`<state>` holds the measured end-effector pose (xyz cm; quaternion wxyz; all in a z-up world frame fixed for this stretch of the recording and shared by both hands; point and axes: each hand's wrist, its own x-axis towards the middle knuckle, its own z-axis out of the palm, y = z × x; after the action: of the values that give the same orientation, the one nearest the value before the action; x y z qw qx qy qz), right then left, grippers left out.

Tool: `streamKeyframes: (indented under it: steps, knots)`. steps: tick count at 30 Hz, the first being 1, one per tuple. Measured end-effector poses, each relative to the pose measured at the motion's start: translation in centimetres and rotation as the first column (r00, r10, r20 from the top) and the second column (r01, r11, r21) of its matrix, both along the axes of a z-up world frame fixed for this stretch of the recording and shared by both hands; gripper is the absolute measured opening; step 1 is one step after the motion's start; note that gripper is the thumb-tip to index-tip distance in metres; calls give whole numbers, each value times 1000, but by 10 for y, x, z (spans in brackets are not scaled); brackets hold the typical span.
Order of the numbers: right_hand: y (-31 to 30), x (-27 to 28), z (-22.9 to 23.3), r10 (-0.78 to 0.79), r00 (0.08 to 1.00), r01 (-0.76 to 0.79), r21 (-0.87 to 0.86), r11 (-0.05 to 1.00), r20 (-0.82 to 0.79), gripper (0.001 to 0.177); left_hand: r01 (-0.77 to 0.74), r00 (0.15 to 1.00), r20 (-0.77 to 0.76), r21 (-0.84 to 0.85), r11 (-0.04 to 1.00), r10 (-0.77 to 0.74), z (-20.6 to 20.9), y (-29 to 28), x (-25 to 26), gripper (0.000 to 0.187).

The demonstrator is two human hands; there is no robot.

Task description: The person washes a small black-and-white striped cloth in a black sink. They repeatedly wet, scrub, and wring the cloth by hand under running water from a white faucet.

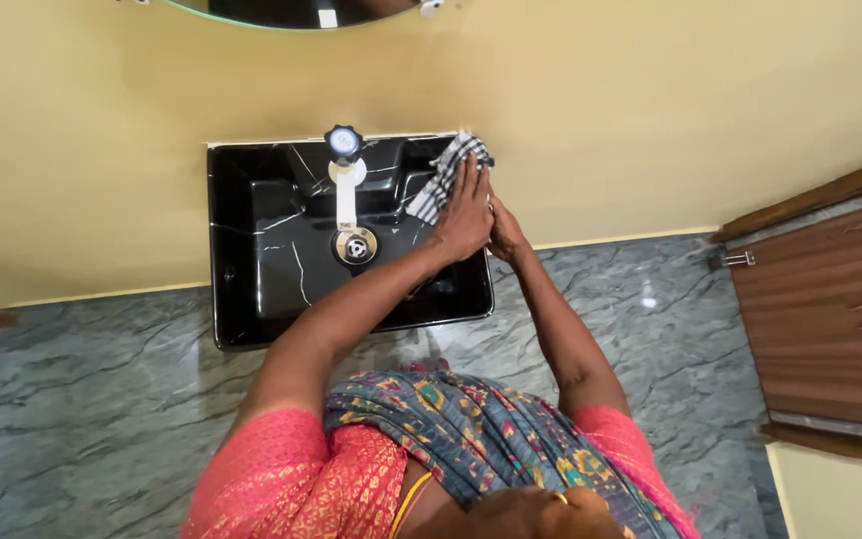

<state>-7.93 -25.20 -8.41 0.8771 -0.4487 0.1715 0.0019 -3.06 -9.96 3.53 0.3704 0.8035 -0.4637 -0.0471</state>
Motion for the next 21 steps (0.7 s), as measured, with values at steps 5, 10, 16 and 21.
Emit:
streamKeyframes:
  steps: [5, 10, 16, 21]
  knots:
    - [10, -16, -16, -9, 997, 3, 80, 997, 71, 60, 57, 996, 60, 58, 997, -60, -11, -1, -1, 68]
    - [25, -64, -21, -34, 998, 45, -185, 982, 61, 54, 196, 873, 390, 266, 944, -291, 14, 27, -27, 60]
    - [73, -134, -23, -263, 960, 215, -349, 912, -97, 41, 396, 672, 456, 445, 803, -584, 32, 65, -60, 44]
    - [139, -170, -21, -462, 848, 423, -856, 299, 258, 51, 484, 533, 598, 366, 795, -599, -7, 91, -74, 49]
